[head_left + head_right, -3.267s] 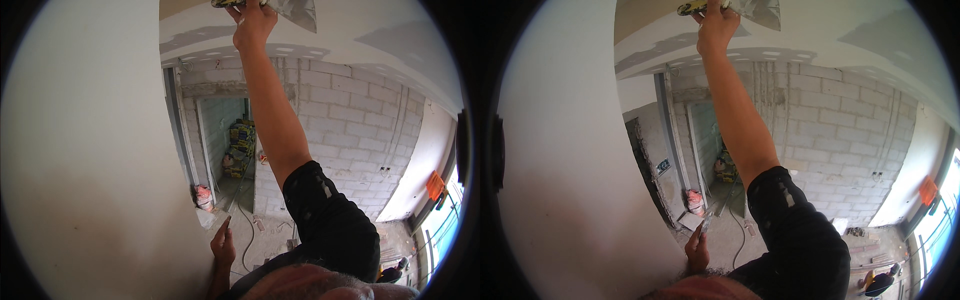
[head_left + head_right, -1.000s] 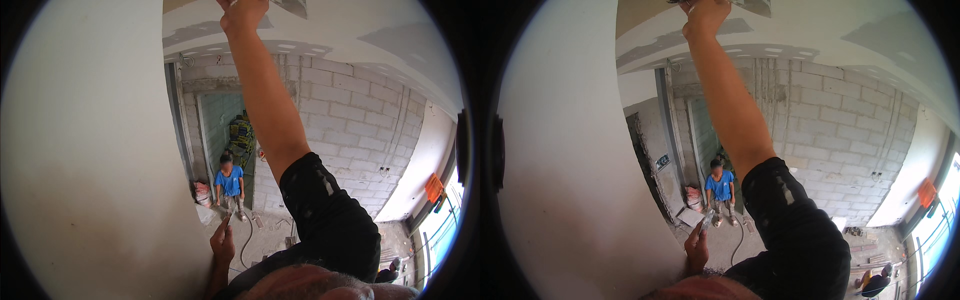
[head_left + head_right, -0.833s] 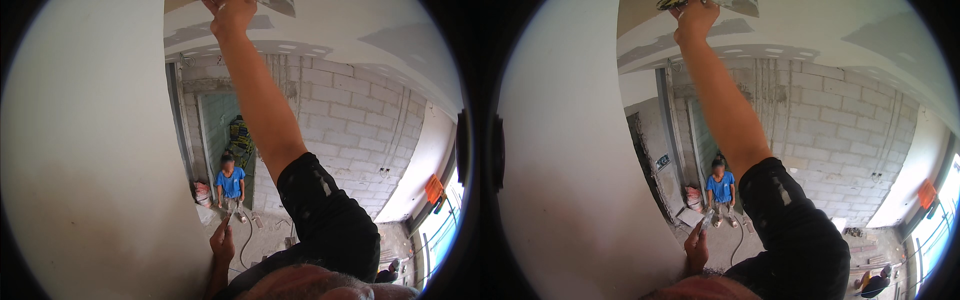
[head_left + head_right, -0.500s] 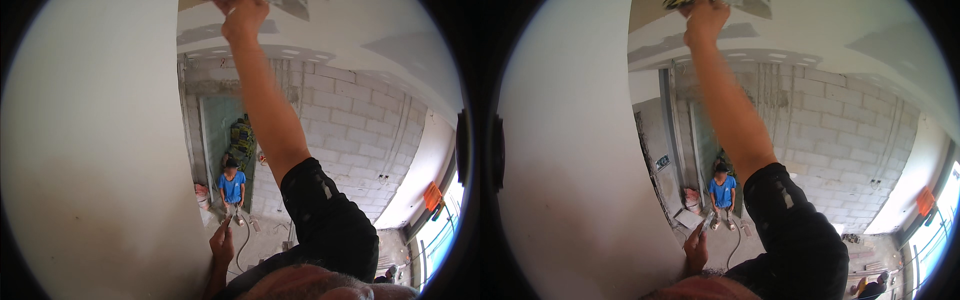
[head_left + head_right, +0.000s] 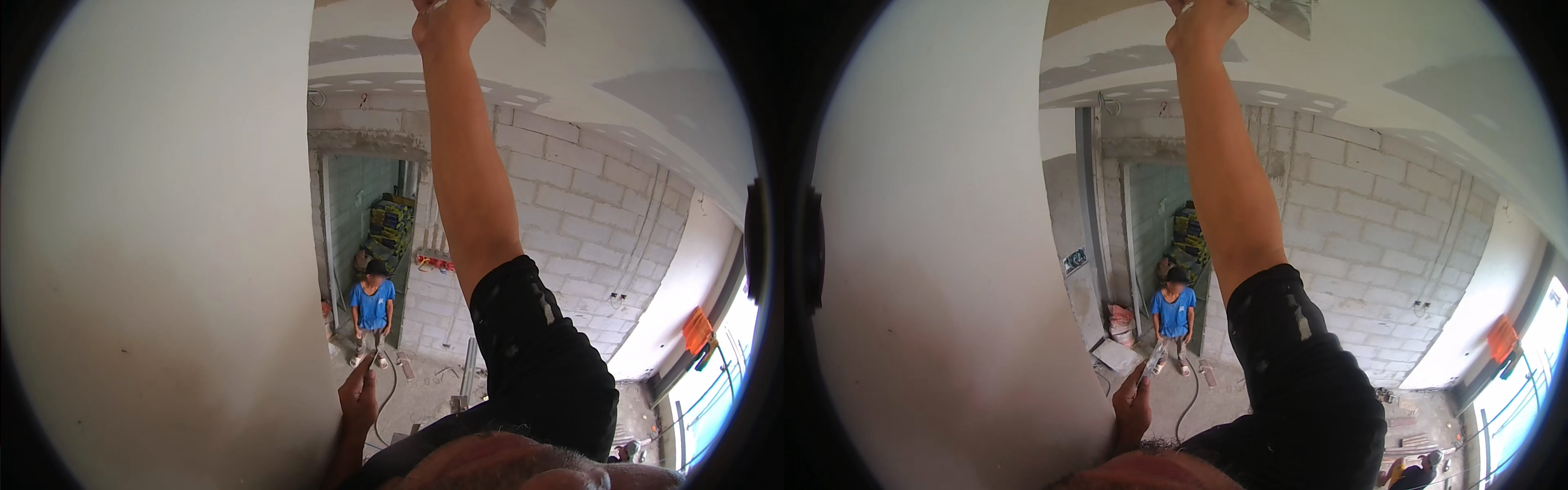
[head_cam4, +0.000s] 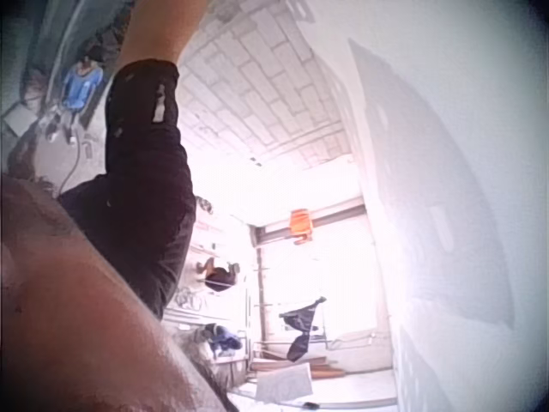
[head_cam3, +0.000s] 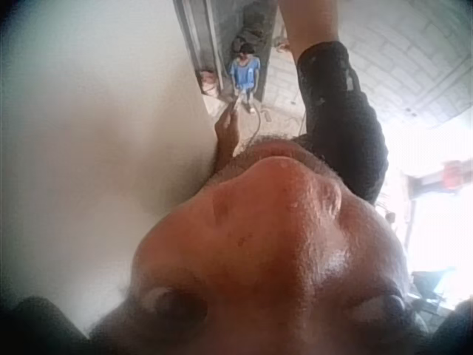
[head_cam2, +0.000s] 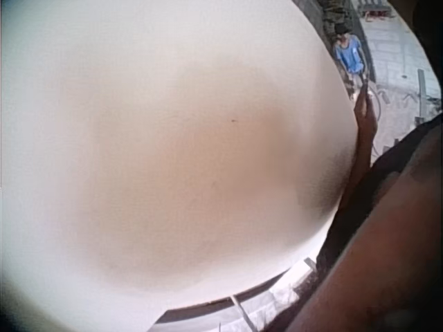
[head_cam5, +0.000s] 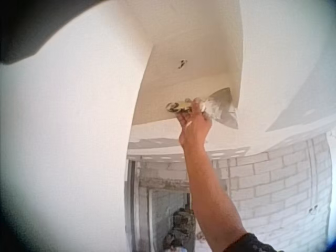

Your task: The person applies plaster to a ceiling using a trowel and hawk. They repeatedly scoop plaster from the hawk and spread it onto the ceiling surface in smooth strokes, working on a section of the ceiling in a room under construction.

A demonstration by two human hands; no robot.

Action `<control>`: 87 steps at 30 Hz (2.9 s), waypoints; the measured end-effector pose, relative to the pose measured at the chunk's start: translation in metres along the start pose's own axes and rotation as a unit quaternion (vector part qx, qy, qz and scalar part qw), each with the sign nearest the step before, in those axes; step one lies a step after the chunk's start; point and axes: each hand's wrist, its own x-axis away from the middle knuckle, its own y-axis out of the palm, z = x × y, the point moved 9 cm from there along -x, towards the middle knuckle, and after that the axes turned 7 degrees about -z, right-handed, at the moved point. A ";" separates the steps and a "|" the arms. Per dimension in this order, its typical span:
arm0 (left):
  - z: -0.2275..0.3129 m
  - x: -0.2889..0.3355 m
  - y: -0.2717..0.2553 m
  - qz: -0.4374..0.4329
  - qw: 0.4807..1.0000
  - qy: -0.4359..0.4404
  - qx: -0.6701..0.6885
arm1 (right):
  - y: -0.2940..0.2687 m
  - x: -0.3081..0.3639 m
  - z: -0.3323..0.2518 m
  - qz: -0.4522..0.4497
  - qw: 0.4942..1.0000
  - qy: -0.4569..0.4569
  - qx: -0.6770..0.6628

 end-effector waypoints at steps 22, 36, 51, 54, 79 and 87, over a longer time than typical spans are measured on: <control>-0.006 0.007 -0.006 -0.014 1.000 -0.022 0.012 | 0.006 0.004 -0.005 0.040 0.998 0.023 -0.031; -0.016 0.011 -0.009 -0.012 1.000 -0.005 0.013 | 0.017 0.013 -0.003 0.053 0.997 0.026 -0.053; -0.015 0.017 -0.013 -0.007 1.000 -0.020 0.002 | 0.023 0.023 0.025 0.050 0.996 0.050 -0.057; -0.015 0.017 -0.014 -0.005 1.000 -0.012 0.002 | 0.024 0.028 0.031 0.056 0.995 0.056 -0.055; -0.021 0.025 -0.020 0.002 0.999 -0.043 0.016 | 0.052 0.072 0.112 0.051 0.986 0.135 -0.080; -0.022 0.027 -0.024 0.008 1.000 -0.021 0.006 | 0.065 0.101 0.152 0.025 0.971 0.237 -0.033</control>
